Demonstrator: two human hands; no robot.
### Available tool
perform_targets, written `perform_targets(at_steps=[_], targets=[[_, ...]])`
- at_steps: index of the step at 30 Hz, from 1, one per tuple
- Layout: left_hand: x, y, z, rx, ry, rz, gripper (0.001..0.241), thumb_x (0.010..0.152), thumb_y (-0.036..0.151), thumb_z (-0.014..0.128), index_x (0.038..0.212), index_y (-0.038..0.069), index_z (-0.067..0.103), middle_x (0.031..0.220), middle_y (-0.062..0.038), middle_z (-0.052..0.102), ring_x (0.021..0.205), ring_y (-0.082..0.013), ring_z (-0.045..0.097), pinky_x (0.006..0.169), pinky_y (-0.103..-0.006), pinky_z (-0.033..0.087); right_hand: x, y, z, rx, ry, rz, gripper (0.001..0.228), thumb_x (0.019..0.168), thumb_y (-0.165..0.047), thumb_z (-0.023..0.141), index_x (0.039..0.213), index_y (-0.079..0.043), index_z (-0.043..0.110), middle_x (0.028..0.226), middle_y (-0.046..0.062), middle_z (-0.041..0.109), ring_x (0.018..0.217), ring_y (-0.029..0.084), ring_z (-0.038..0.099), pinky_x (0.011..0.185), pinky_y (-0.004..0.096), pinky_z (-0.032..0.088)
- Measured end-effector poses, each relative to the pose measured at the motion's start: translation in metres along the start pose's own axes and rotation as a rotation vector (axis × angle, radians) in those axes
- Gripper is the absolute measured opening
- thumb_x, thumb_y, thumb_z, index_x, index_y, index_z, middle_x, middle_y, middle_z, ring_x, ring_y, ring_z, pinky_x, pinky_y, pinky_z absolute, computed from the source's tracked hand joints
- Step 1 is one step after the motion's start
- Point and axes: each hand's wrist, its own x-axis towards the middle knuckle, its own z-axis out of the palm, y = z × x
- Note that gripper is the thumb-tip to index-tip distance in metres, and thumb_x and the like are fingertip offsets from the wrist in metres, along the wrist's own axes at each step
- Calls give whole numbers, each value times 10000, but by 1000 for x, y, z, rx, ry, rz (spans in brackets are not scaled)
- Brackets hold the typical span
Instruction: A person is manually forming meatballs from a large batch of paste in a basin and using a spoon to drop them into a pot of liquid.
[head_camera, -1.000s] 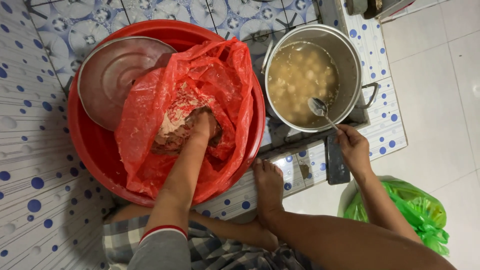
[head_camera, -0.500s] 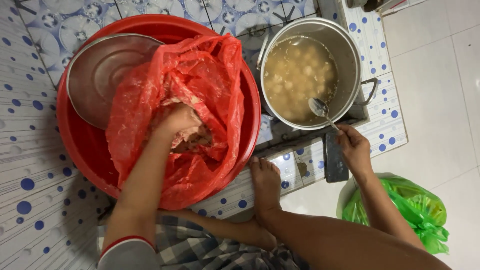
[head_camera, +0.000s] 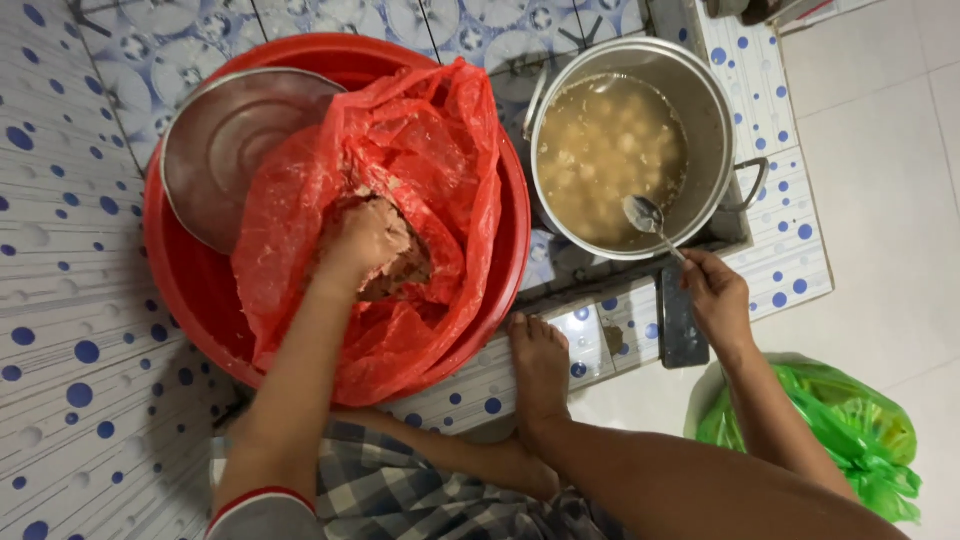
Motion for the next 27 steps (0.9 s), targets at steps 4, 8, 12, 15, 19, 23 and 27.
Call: perform_targets(at_steps=[4,8,12,15,19,23,27], targets=[[33,-17,62,77,36,2,453,741,391,808,1105,132,728,1083,-115,763,1102,-321,717,839,-423,627,-3,-5,-1,-15,-9,-8,223,1093,-46,555,1247,-12,713,720,82,633,713,157,545,667,306,419],[68,-25,115,270,111,112,456,709,301,827,1094,88,705,1106,-161,672,1126,-386,639,775,-471,640,-1,5,0,-17,3,15,223,1090,-53,560,1239,-35,725,722,80,642,709,148,536,657,302,407],[34,17,67,376,52,203,371,775,194,821,1083,11,725,1108,-228,643,1130,-420,610,821,-471,635,2,14,-1,-6,-9,23,227,1100,-51,558,1255,-2,716,736,101,656,718,166,556,682,311,429],[51,8,92,315,31,176,350,805,184,776,1089,-14,722,1073,-223,662,1114,-427,628,810,-520,626,4,16,-2,6,19,14,210,1096,-55,575,1236,-14,726,728,106,659,715,178,569,674,335,438],[60,8,104,299,26,173,261,802,178,749,995,2,759,955,-210,685,1013,-416,663,713,-528,638,3,16,-6,6,6,17,211,1096,-76,576,1240,-34,724,745,73,658,761,144,579,702,297,446],[40,19,88,219,20,93,186,854,131,662,940,27,789,904,-189,742,955,-390,736,714,-490,639,0,18,-3,16,10,33,215,1094,-61,567,1236,-12,720,738,98,653,734,162,557,684,315,432],[19,37,58,204,63,103,179,872,46,622,910,-4,789,877,-208,763,945,-390,758,761,-489,628,1,18,-2,14,3,37,221,1087,-64,563,1239,-23,718,718,80,644,690,145,525,639,289,398]])
